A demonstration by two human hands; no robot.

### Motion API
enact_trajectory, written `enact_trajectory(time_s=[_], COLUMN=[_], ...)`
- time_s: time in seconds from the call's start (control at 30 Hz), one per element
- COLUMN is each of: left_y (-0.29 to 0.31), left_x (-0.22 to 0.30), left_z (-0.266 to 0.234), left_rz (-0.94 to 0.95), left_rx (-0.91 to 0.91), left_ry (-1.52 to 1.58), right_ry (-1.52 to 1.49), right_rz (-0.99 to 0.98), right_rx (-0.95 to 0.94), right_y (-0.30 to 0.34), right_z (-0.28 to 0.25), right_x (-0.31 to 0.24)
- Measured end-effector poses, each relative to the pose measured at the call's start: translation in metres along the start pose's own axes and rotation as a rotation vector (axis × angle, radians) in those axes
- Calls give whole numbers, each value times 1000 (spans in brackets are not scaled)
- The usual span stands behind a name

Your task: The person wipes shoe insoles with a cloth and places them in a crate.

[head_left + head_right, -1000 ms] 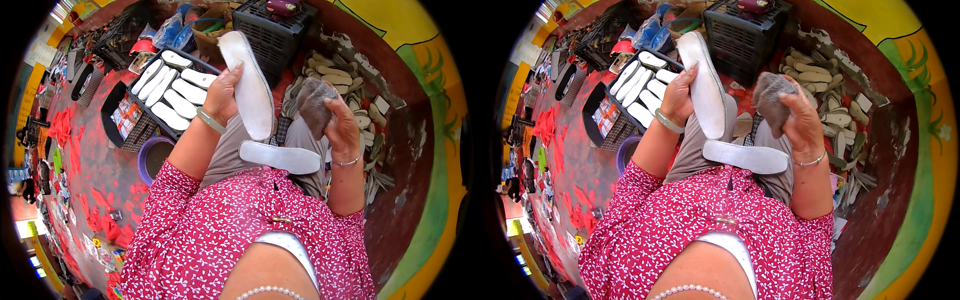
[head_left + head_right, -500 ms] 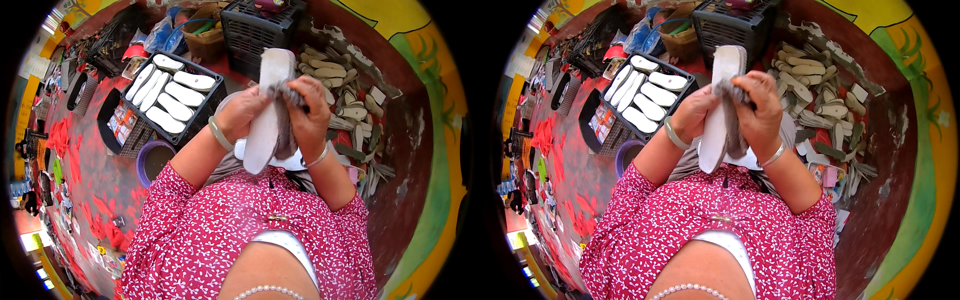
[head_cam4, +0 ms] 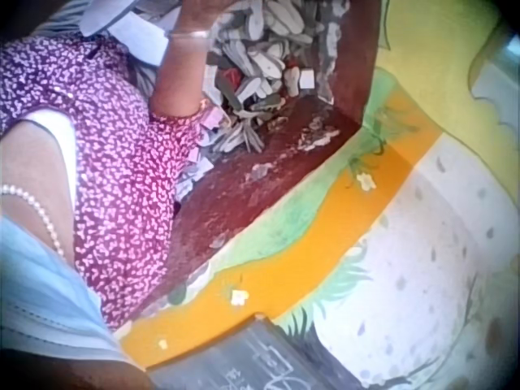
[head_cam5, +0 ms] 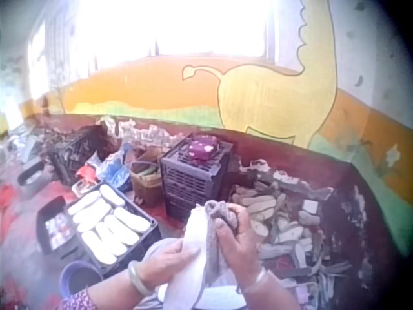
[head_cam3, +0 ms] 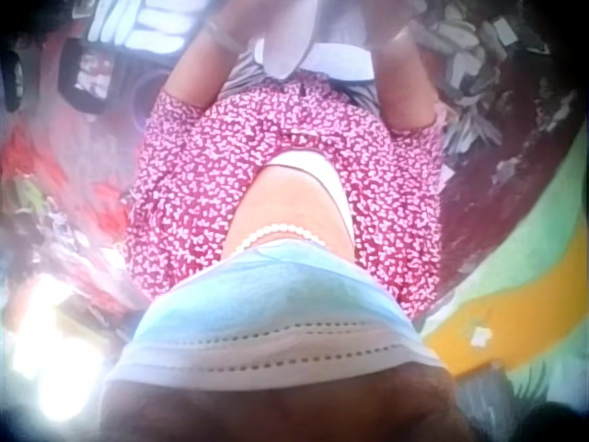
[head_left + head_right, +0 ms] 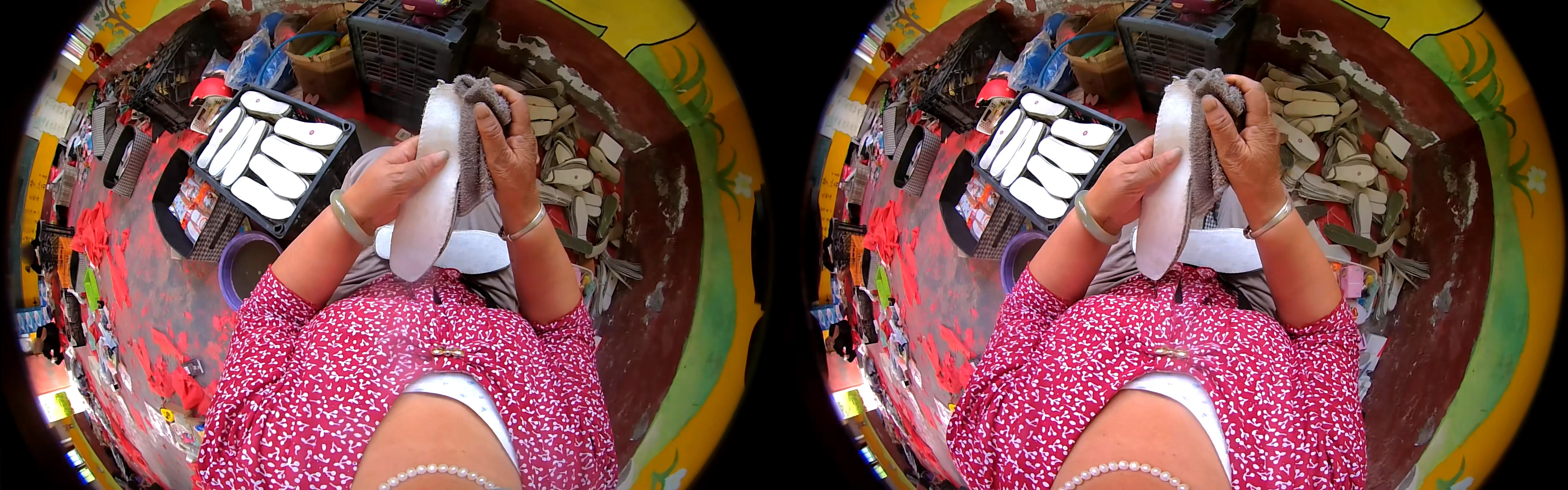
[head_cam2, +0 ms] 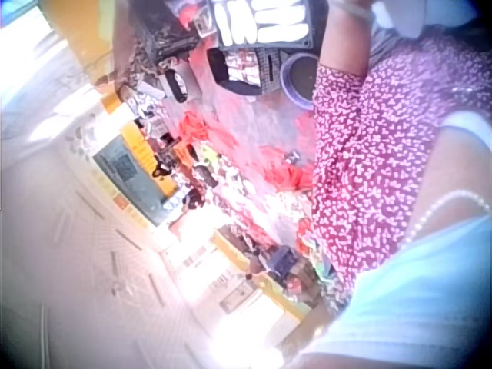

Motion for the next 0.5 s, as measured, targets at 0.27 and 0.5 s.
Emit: enact_trajectory(time_s=[0.27,0.5], left_y=[-6,-12], left_x=[5,23], left_z=[-3,-19], left_rz=[100,238], left_rx=[67,183], left_ry=[-1,43], right_ry=[281,146], right_rz=[-232,-151], right_rx=[-19,-279], right_y=[18,43], right_z=[7,15], right_x=[-24,-29])
Point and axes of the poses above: each hand's wrist, its own y-axis away from the middle knuckle, its own z-axis out of the palm, x = y × z, the point moved 4 cm from there along -y, towards the middle knuckle, and after that the axes turned 1 degree about x, right-handed, at the moved point
